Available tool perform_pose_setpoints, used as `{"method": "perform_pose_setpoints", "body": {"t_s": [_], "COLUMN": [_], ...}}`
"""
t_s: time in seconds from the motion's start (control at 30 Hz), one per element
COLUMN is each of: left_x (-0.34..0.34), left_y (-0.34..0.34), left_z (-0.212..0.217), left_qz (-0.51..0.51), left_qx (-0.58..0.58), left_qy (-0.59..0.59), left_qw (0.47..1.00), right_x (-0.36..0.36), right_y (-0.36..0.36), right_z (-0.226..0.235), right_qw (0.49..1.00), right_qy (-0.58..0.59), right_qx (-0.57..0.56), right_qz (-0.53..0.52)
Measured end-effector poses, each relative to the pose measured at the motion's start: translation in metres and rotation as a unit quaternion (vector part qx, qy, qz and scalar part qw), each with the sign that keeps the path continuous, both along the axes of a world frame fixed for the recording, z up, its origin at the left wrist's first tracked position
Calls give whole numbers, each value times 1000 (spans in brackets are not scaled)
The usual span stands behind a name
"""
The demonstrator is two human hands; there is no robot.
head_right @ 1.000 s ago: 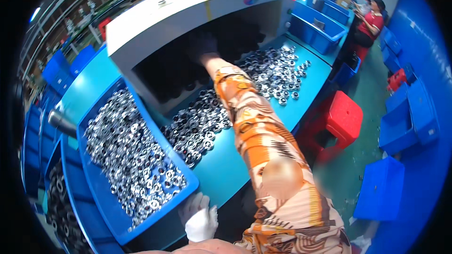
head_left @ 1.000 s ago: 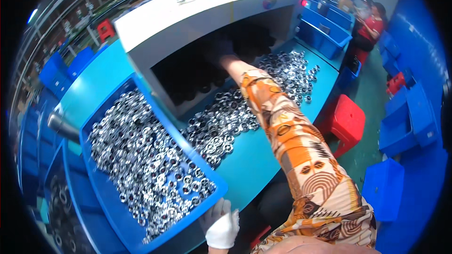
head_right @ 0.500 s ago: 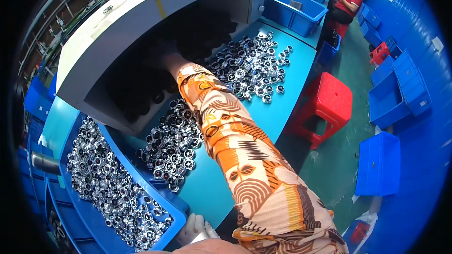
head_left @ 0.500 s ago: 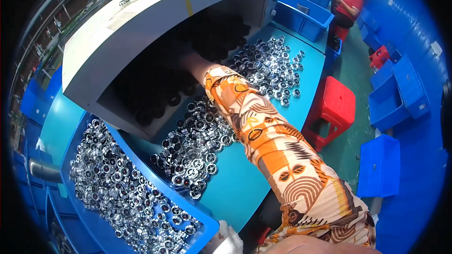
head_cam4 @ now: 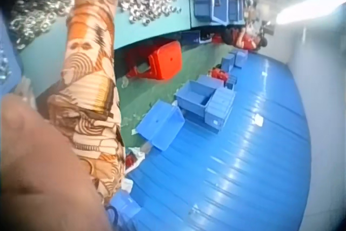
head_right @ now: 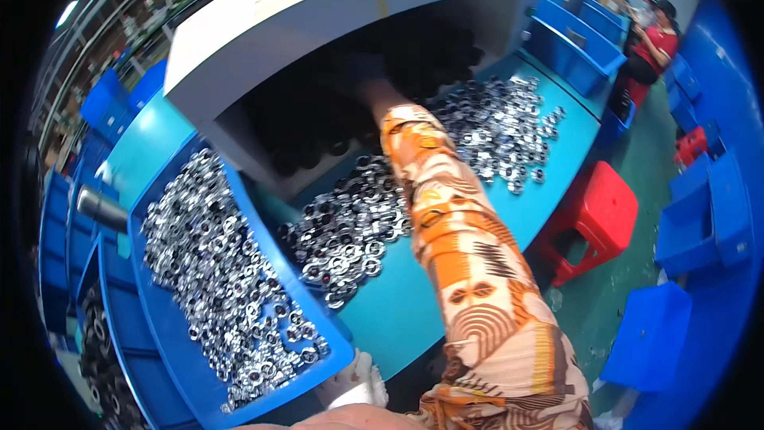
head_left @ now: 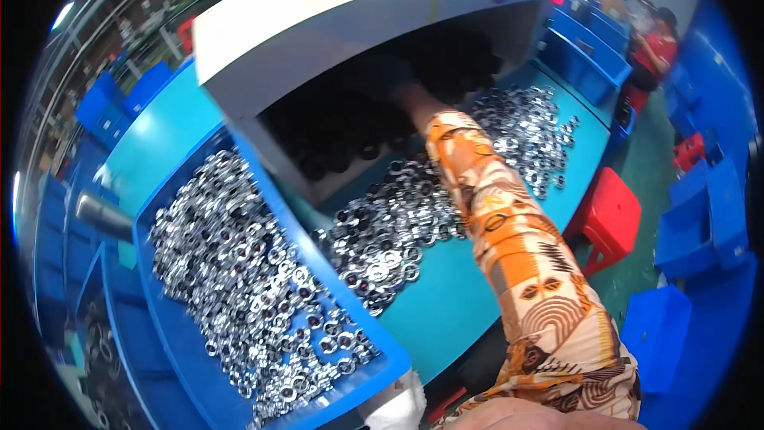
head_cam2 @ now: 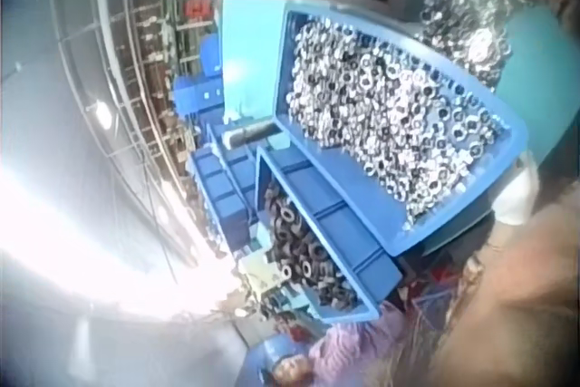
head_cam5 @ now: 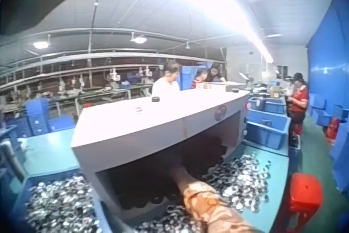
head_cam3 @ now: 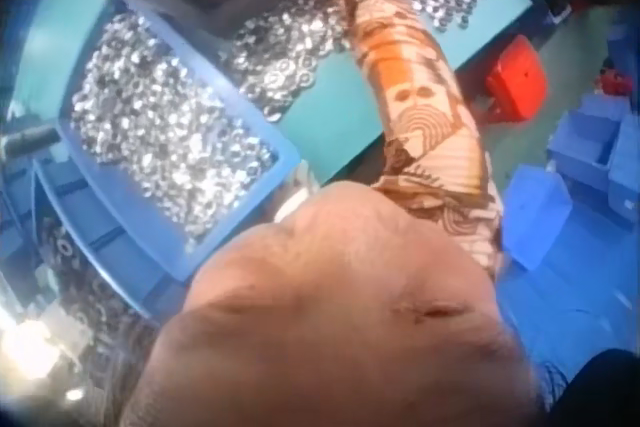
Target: The person assembles toy wheels by taking rubber tires and wheel hubs and fitting the tires onto the hubs by hand.
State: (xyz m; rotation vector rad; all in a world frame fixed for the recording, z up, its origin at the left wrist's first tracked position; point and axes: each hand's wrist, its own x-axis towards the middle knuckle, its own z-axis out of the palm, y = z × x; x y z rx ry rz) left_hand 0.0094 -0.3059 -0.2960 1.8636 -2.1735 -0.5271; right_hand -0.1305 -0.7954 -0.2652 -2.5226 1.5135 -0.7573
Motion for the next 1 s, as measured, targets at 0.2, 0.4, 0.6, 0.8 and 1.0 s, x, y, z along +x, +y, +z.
{"method": "perform_pose_setpoints", "body": {"t_s": [0.2,0.4,0.6,0.8,1.0], "left_x": [-2,6,5,2,1], "left_y": [-6,1,10,18,25], "left_z": [15,8,7,-2,-9], "left_qz": [49,78,60,76,60], "left_qx": [62,-38,-81,-155,-223], "left_qy": [33,133,166,107,30], "left_qw": [996,987,981,979,973], "right_x": [-11,41,59,51,39], "right_y": [-16,-6,-2,16,23], "right_z": [-11,-32,-56,-63,-81], "right_qw": [1000,990,983,977,969], "right_qy": [-20,-89,-98,-113,-135], "right_qx": [4,-16,-23,-34,-37], "right_qz": [-2,111,155,179,202]}}
